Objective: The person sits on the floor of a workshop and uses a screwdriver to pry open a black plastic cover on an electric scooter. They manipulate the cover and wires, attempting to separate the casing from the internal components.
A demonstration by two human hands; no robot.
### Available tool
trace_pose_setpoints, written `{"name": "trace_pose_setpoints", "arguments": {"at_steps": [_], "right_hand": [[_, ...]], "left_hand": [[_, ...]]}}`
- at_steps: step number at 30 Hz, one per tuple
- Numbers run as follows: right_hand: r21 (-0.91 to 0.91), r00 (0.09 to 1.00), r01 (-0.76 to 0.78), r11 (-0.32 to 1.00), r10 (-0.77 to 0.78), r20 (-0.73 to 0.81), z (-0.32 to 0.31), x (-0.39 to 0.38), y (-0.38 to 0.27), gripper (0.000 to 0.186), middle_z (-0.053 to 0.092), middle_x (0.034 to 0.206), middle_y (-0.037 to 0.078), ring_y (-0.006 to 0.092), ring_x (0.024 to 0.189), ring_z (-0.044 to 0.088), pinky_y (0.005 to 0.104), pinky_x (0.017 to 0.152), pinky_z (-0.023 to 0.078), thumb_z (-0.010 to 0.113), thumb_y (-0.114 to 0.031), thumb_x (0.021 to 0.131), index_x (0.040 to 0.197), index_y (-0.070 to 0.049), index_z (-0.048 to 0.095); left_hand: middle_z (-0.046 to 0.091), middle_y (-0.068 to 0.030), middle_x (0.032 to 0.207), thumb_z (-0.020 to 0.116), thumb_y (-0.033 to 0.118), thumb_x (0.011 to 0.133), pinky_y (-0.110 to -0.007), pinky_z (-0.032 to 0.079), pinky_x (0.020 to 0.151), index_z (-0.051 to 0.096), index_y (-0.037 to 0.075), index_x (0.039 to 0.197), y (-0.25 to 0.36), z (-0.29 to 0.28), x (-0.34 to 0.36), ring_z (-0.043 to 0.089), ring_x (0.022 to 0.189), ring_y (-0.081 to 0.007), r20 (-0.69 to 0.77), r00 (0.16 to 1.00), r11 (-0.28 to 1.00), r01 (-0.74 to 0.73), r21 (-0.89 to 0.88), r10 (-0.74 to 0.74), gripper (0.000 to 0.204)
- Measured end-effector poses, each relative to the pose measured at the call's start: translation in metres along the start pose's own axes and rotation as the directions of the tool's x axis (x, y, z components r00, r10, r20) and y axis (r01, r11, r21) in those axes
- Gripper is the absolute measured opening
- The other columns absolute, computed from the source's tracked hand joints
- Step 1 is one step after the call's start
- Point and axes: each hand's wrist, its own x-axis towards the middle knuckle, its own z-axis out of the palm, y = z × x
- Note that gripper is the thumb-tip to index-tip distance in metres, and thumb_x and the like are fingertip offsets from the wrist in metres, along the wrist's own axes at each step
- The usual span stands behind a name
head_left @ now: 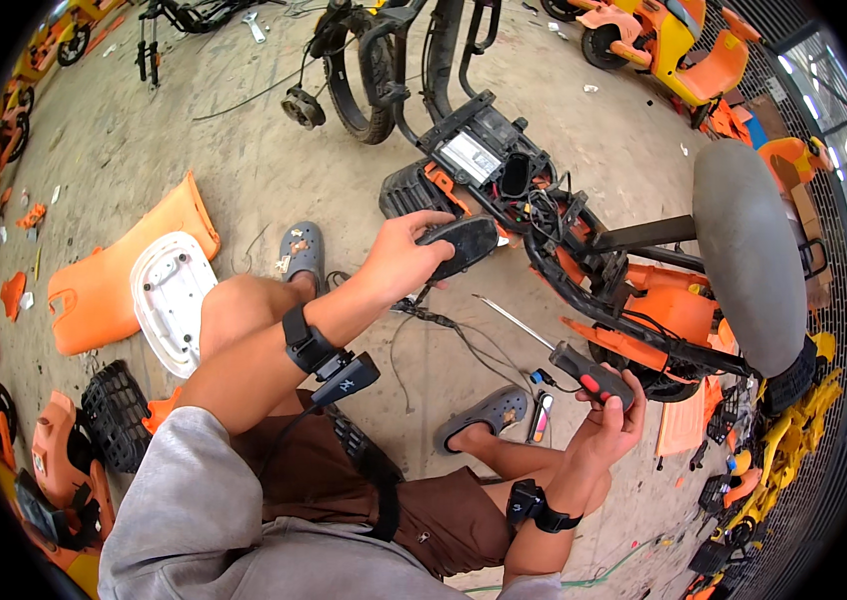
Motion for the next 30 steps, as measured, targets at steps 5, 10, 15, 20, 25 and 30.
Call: {"name": "trace_pose_setpoints", "arguments": {"at_steps": [5, 10, 15, 20, 25, 30], "right_hand": [[0.006, 0.999, 0.052, 0.999, -0.052, 0.011, 0.003, -0.003, -0.003, 0.045, 0.063, 0.112, 0.027, 0.0300, 0.088, 0.069, 0.0345, 0.066, 0.059, 0.066, -0.017, 0.086, 0.122, 0.007, 0.054], [-0.024, 0.999, 0.048, 0.999, -0.048, -0.007, 0.013, -0.006, -0.009, 0.047, 0.063, 0.111, 0.028, 0.0317, 0.086, 0.069, 0.0381, 0.065, 0.061, 0.070, -0.018, 0.082, 0.119, 0.008, 0.056], [-0.047, 0.996, 0.082, 0.996, -0.081, 0.040, 0.008, -0.007, -0.006, 0.045, 0.063, 0.112, 0.028, 0.0311, 0.086, 0.069, 0.0385, 0.068, 0.062, 0.068, -0.015, 0.084, 0.120, 0.007, 0.056], [-0.059, 0.993, 0.104, 0.993, -0.100, 0.062, 0.008, -0.008, -0.005, 0.044, 0.063, 0.114, 0.028, 0.0304, 0.090, 0.069, 0.0390, 0.071, 0.062, 0.069, -0.014, 0.084, 0.121, 0.007, 0.055], [-0.053, 0.991, 0.104, 0.993, -0.099, 0.092, 0.011, -0.010, -0.006, 0.044, 0.063, 0.114, 0.028, 0.0298, 0.091, 0.068, 0.0382, 0.073, 0.062, 0.069, -0.014, 0.084, 0.120, 0.008, 0.055], [-0.086, 0.990, 0.104, 0.991, -0.095, 0.107, 0.013, -0.011, -0.007, 0.044, 0.063, 0.114, 0.027, 0.0288, 0.092, 0.068, 0.0385, 0.075, 0.061, 0.069, -0.014, 0.084, 0.119, 0.008, 0.056]], "left_hand": [[0.067, -0.0138, 0.109, 0.058, 0.004, 0.091, -0.030, 0.060, 0.063, 0.056, -0.005, 0.127, 0.000, 0.005, -0.002, 0.068, 0.084, -0.0184, 0.028, 1.000, 1.000, 0.014, -0.025, -0.013, 0.038], [0.067, -0.0144, 0.105, 0.058, 0.005, 0.092, -0.031, 0.061, 0.064, 0.055, -0.006, 0.127, -0.001, 0.006, -0.003, 0.067, 0.082, -0.0182, 0.042, 0.999, 0.999, 0.031, -0.024, -0.030, 0.037], [0.068, -0.0138, 0.100, 0.057, 0.006, 0.093, -0.031, 0.060, 0.064, 0.055, -0.007, 0.128, 0.000, 0.007, -0.004, 0.067, 0.077, -0.0175, 0.052, 0.998, 1.000, 0.024, -0.001, -0.024, 0.037], [0.069, -0.0139, 0.100, 0.057, 0.005, 0.092, -0.031, 0.060, 0.063, 0.055, -0.007, 0.128, 0.000, 0.008, -0.006, 0.068, 0.077, -0.0171, 0.060, 0.998, 1.000, 0.022, 0.010, -0.023, 0.038], [0.069, -0.0141, 0.103, 0.058, 0.005, 0.092, -0.030, 0.061, 0.063, 0.055, -0.007, 0.129, 0.000, 0.007, -0.007, 0.069, 0.079, -0.0171, 0.083, 0.996, 1.000, 0.021, 0.020, -0.022, 0.039], [0.069, -0.0134, 0.104, 0.059, 0.006, 0.093, -0.030, 0.061, 0.063, 0.055, -0.007, 0.130, -0.002, 0.006, -0.008, 0.069, 0.080, -0.0165, 0.108, 0.994, 1.000, 0.007, 0.027, -0.010, 0.040]]}}
